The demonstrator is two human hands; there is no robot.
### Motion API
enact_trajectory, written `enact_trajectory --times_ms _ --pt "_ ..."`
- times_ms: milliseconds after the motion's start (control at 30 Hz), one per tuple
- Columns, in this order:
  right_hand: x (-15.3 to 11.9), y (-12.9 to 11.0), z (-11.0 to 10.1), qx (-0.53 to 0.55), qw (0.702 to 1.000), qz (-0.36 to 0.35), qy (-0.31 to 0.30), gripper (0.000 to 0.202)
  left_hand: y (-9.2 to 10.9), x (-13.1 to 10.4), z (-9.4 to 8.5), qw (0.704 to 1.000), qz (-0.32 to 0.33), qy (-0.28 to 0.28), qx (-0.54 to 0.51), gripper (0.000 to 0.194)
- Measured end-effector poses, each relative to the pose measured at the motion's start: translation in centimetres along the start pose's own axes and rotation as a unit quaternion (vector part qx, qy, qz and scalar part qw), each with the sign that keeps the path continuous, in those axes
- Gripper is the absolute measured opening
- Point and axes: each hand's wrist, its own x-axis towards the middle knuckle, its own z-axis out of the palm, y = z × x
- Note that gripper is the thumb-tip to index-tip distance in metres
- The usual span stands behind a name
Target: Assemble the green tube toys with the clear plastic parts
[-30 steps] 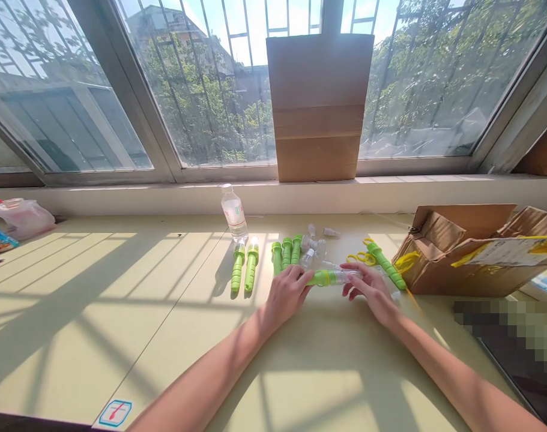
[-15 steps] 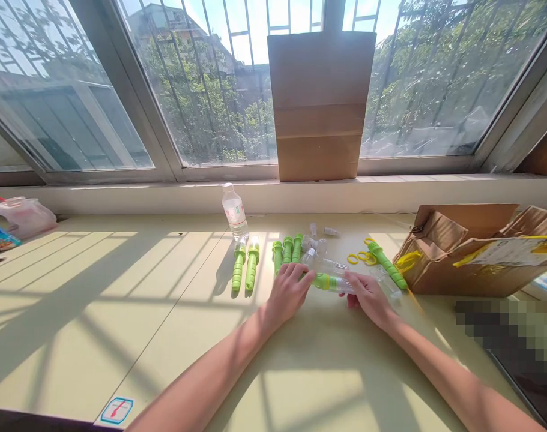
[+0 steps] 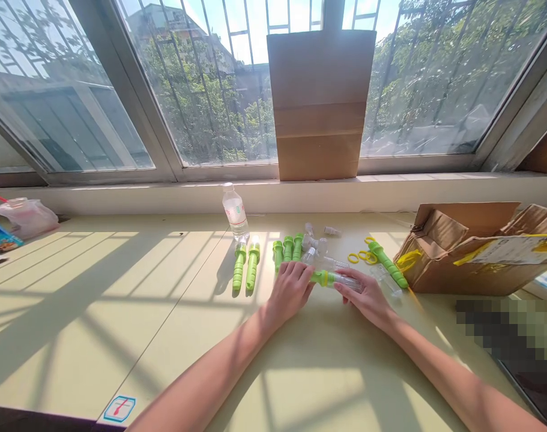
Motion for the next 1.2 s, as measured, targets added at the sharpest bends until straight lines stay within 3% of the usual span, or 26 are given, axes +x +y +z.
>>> enact_trajectory --times_ms 167,400,667,967,1200 --pt "0.22 -0.12 -0.36 0.032 0.999 0.030 0.010 0.040 0.35 0.16 -0.57 0.999 0.017 -0.018 -0.026 0.030" --pt "0.39 -0.28 -0.71 0.052 0.996 0.068 -0.024 0.039 0.32 0.09 -0.55 0.999 0.037 -0.015 -0.006 0.024" --pt "-0.08 -0.46 -0.70 0.176 0.984 0.026 -0.027 0.032 0.33 -0.04 -0.25 1.000 0.020 -0.022 -0.009 0.019" --pt "0.54 -0.24 -0.62 0.035 0.998 0.030 0.036 0.049 -0.02 -0.29 0.06 0.999 0.008 -0.043 0.003 0.024" --pt "0.55 -0.33 -0.70 0.007 0.998 0.060 0.033 0.050 0.20 -0.35 -0.34 0.998 0.025 -0.052 0.014 0.033"
